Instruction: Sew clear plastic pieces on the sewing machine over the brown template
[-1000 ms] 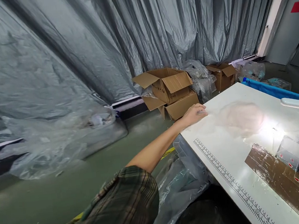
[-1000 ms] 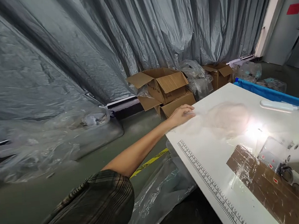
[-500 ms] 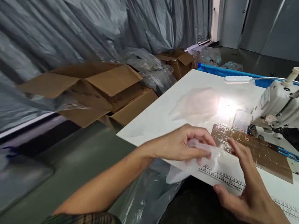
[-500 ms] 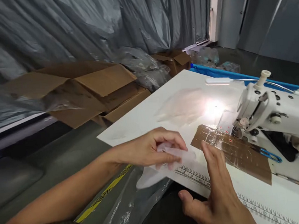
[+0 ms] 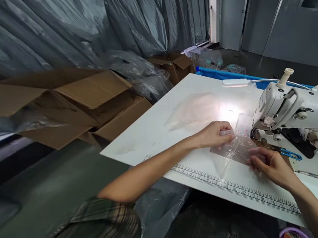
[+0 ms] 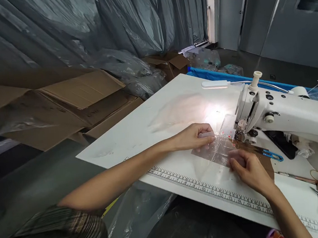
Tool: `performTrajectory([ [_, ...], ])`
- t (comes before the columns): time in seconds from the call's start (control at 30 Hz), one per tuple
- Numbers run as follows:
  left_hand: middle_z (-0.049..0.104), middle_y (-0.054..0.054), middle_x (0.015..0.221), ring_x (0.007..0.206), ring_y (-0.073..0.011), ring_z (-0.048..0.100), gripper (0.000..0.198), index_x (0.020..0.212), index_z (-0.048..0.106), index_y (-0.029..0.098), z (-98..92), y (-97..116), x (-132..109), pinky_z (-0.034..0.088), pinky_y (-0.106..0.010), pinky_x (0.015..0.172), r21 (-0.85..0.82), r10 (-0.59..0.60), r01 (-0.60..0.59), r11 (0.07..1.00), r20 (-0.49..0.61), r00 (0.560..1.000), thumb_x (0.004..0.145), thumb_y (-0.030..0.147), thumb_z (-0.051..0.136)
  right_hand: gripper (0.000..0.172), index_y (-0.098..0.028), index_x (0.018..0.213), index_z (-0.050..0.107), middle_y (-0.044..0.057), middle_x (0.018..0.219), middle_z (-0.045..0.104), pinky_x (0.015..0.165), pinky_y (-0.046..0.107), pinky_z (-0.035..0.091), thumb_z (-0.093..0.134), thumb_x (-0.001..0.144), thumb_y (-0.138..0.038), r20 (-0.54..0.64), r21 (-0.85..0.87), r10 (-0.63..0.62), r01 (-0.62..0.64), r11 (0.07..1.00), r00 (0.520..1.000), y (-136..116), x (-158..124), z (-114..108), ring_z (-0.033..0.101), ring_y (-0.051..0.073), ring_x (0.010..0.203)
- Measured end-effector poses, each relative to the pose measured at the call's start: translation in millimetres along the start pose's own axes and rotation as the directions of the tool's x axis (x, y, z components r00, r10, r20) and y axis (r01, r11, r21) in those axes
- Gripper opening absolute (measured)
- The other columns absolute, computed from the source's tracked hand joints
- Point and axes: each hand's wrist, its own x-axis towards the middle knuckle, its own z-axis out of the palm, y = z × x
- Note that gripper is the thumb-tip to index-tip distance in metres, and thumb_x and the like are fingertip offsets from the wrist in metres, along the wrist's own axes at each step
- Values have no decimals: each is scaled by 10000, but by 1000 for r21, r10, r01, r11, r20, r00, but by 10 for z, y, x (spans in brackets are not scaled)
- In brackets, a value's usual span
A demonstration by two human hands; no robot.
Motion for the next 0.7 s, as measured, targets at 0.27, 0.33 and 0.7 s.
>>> performTrajectory([
  [0.27, 669, -73, 1231, 1105, -205, 616, 352, 1057, 662, 190, -124, -121, 493, 447, -293, 885, 482, 281, -277, 831, 67, 957, 997, 419, 402, 321, -169, 979, 686, 52, 744, 715, 682, 351, 584, 584, 805, -418, -4, -169, -35, 34, 985, 999, -21, 234, -60, 694, 203, 676],
  [0.33, 648, -65, 1283, 1175, -222, 581, 327, 1059, 670, 206, -156, -198, 633, 406, -323, 949, 592, 300, -300, 748, 101, 949, 1006, 367, 390, 337, -162, 982, 681, 56, 744, 711, 669, 357, 582, 593, 795, -428, -33, -137, -46, 41, 990, 998, 58, 269, -49, 687, 204, 655],
  [0.7, 592, -102, 1308, 1202, -283, 519, 410, 1296, 527, 188, -34, -430, 702, 332, -399, 993, 735, 326, -177, 654, -62, 943, 939, 388, 504, 483, -152, 1025, 654, 74, 792, 706, 618, 336, 573, 639, 754, -552, -73, 11, 41, -41, 999, 996, 181, 275, -17, 667, 188, 629],
])
